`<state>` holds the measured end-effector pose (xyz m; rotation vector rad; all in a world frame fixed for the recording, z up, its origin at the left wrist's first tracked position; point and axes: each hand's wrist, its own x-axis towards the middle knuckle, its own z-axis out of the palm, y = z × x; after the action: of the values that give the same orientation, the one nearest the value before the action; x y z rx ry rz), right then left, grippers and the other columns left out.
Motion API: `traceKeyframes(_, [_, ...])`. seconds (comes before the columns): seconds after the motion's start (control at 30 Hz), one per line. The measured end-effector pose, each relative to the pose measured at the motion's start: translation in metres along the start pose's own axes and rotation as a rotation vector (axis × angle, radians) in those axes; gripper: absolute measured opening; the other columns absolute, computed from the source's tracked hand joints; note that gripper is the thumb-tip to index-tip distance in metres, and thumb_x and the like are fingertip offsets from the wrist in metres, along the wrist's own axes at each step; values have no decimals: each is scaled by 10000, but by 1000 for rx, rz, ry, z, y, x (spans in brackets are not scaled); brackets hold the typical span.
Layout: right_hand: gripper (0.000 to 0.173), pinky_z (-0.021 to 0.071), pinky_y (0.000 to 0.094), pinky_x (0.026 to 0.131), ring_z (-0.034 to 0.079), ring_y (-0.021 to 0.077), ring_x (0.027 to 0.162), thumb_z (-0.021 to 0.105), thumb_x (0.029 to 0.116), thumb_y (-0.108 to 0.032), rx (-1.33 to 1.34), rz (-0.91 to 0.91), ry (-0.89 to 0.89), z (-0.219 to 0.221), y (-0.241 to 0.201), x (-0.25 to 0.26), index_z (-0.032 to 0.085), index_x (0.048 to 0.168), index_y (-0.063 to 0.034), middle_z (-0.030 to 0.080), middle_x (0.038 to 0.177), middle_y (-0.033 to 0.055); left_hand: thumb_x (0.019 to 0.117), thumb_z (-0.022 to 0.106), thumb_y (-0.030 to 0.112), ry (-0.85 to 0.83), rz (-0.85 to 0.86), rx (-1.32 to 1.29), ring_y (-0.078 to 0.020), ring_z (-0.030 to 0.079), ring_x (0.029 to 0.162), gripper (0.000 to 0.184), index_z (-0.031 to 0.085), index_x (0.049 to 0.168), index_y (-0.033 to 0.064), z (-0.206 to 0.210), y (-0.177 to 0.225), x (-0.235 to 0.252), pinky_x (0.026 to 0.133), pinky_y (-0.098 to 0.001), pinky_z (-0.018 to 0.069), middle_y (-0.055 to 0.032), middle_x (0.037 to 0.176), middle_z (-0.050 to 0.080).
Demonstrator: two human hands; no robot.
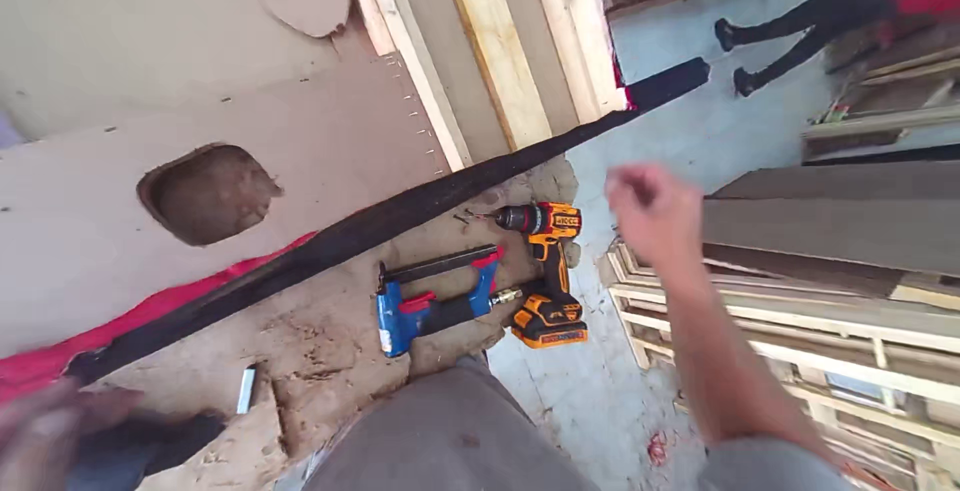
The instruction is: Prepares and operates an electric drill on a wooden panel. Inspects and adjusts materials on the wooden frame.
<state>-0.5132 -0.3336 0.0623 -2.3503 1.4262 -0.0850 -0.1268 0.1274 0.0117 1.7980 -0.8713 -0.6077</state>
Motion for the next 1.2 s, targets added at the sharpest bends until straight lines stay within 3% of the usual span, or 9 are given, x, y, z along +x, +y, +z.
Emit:
traceKeyframes(0.1, [659,512,699,882,687,423,1031,621,942,-583,-119,271,-338,55,40,-86,655,1292,-26,710,1119,234,993,682,283,17,-157,-265,-164,683,1197,467,574,1448,282,33,3,-64,1038,-377,573,63,1334,693])
traceKeyframes(0.17, [742,497,712,905,677,440,1061,691,871,-618,-66,365,-416,90,52,-109,611,1335,-44,707,1119,241,960,723,272,169,-167,-313,-171,734,1081,378,673,1334,259,63,6,-83,939,-359,624,33,1211,752])
traceKeyframes(0.3, [567,506,683,895,674,419,1008,880,786,-343,133,410,-332,117,74,-90,679,1185,6,705,1050,252,986,663,170,304,-57,-231,-82,712,741,192,773,1121,88,91,7,-65,685,-275,641,20,894,734])
traceKeyframes(0.4, [459,507,700,807,683,419,916,875,733,-296,50,380,-289,113,68,-87,713,1063,-20,711,942,224,980,670,168,308,39,-217,-74,660,877,179,778,1077,64,94,9,-42,772,-261,601,-12,1000,683])
traceKeyframes(0.63, [585,572,491,779,675,225,877,827,678,-100,324,324,-9,57,30,-142,618,1213,8,688,992,141,1064,498,77,301,-146,-673,-185,743,856,262,655,1220,-61,103,2,-38,816,-366,638,-89,992,758])
traceKeyframes(0.7, [594,619,320,758,699,99,836,767,715,-128,583,165,94,38,16,-175,533,1250,-16,689,968,11,1073,466,67,291,-289,-857,-194,747,868,249,623,1233,-43,107,2,-46,817,-359,631,-111,1017,761])
traceKeyframes(0.83, [514,646,363,769,746,199,916,718,943,-424,1250,-264,-26,31,-11,-208,595,1410,-252,673,1343,34,1094,422,81,299,-436,-1223,-190,744,914,211,593,1196,13,119,2,-46,829,-324,623,-126,1086,744])
traceKeyframes(0.93, [523,632,323,708,733,153,809,725,931,-431,1353,-317,-62,53,-52,-209,627,1396,-212,753,1090,40,1101,407,106,336,-370,-1327,-162,706,895,239,609,1197,21,132,5,-43,822,-298,602,-105,1114,703])
traceKeyframes(1.2, [296,615,294,682,723,150,777,666,985,-203,1258,-426,-981,135,-120,-200,693,1273,-139,721,1215,124,1043,583,169,930,-88,-1187,-125,724,924,151,700,1134,144,169,-6,-175,867,-289,609,-29,1057,747])
